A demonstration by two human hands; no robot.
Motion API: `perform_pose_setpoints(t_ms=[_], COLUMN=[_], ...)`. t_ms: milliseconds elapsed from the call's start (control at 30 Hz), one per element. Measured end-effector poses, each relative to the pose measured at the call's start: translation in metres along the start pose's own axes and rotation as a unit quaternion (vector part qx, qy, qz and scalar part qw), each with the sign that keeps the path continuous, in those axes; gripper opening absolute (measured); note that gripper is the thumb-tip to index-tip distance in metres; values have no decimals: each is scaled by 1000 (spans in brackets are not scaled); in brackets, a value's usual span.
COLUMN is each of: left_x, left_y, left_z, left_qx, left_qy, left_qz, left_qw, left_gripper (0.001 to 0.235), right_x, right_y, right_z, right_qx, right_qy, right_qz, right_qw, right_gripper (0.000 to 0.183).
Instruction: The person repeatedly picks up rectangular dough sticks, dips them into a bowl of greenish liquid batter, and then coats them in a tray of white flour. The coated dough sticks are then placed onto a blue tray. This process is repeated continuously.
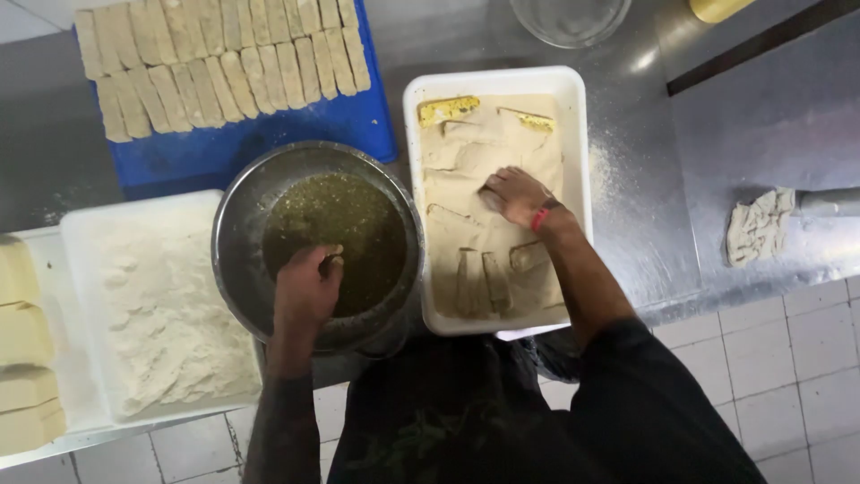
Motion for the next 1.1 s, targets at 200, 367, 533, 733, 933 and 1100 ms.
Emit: perform_pose_setpoints(t_ms=[200,367,533,733,933,1100], left_x=[2,-2,2,6,6,5], left_y=[-2,-2,-3,-4,-5,-3], left_z=[-2,-4,3,4,6,-2], left_qx=[23,30,38,20,23,51], left_qy=[-6,-6,-9,16,36,-2], left_qz=[-14,-21,-17,-17,-19,-21], left_qw=[1000,999,999,1000,999,998], left_gripper=[22,24,25,22,22,26], right_x=[19,74,67,29,101,67], right_y=[26,0,-35,-59,-28,-21], right_z=[25,-12,-39,-15,-44,6], right_qx=[-47,-50,-139,-127,-200,-142], right_qy=[-74,41,96,-57,-441,-239], right_qz=[243,313,185,149,15,158], right_qw=[966,948,968,979,875,947], right_gripper=[27,48,76,66,93,52])
Point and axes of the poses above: each hand's wrist, its own y-axis away from the middle knuckle, its own x-axis out of the back of the hand, z = x × y, the point moved 5 cm from there along -y, towards the middle knuckle, and after that the axes turned 4 degrees about y, right-handed, at the moved point
